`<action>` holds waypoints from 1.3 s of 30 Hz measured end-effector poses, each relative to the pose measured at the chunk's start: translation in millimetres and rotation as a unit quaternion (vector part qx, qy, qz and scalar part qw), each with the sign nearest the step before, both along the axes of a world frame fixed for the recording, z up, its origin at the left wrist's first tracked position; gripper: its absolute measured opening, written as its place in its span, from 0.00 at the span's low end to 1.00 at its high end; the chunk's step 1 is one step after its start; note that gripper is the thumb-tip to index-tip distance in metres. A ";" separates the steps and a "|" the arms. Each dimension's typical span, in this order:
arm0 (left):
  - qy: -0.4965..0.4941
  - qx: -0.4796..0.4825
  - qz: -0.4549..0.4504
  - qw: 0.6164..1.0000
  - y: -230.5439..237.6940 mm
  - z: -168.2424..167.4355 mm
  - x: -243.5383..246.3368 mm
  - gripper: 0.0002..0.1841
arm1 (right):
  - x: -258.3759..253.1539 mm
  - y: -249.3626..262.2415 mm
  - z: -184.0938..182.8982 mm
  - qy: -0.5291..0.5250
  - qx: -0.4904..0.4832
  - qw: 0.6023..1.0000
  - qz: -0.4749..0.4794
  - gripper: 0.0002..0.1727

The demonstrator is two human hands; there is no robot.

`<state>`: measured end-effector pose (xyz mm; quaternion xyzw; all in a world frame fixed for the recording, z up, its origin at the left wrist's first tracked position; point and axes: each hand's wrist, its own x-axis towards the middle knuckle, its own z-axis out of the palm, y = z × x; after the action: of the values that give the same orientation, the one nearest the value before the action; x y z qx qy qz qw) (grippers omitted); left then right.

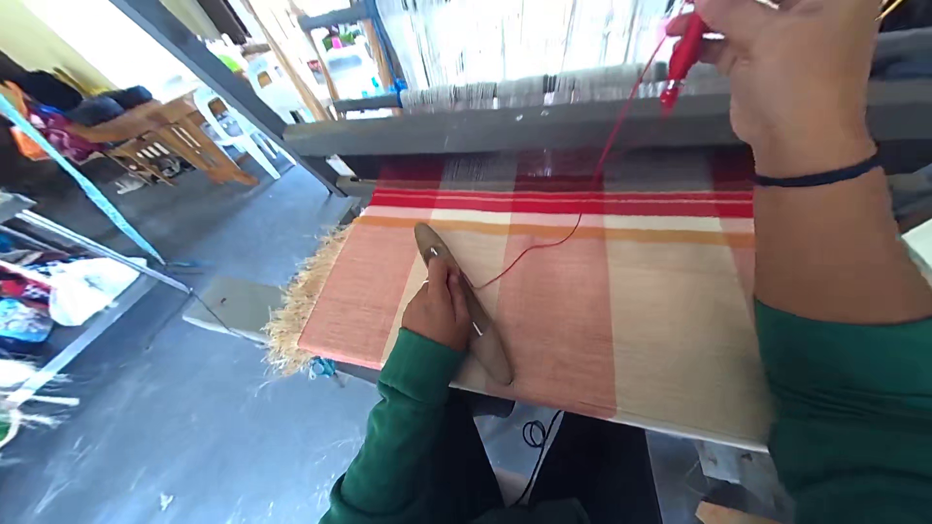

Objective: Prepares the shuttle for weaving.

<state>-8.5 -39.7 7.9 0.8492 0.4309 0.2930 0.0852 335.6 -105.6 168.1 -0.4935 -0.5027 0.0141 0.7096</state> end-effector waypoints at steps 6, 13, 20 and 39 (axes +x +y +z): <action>0.096 -0.066 0.015 0.993 17.7 28.5 41.5 0.20 | 64.1 -49.1 16.2 -0.036 0.048 0.983 -0.173 0.20; 0.055 -0.091 -0.017 0.994 31.4 38.1 72.8 0.20 | 55.7 -111.2 39.0 -0.109 0.006 0.928 -0.357 0.25; -0.364 -0.358 -0.238 0.826 55.6 22.4 59.7 0.08 | -132.8 -22.0 -29.9 -0.358 -0.461 0.810 0.049 0.45; 0.029 -0.019 0.502 0.864 -43.4 -41.2 -357.2 0.25 | -83.3 49.1 -80.5 -0.292 -0.516 0.804 -0.034 0.39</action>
<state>-365.8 -83.1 -33.3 0.5243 0.8068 0.2634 -0.0695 252.3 -56.5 87.7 -0.7846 -0.5875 0.1026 0.1694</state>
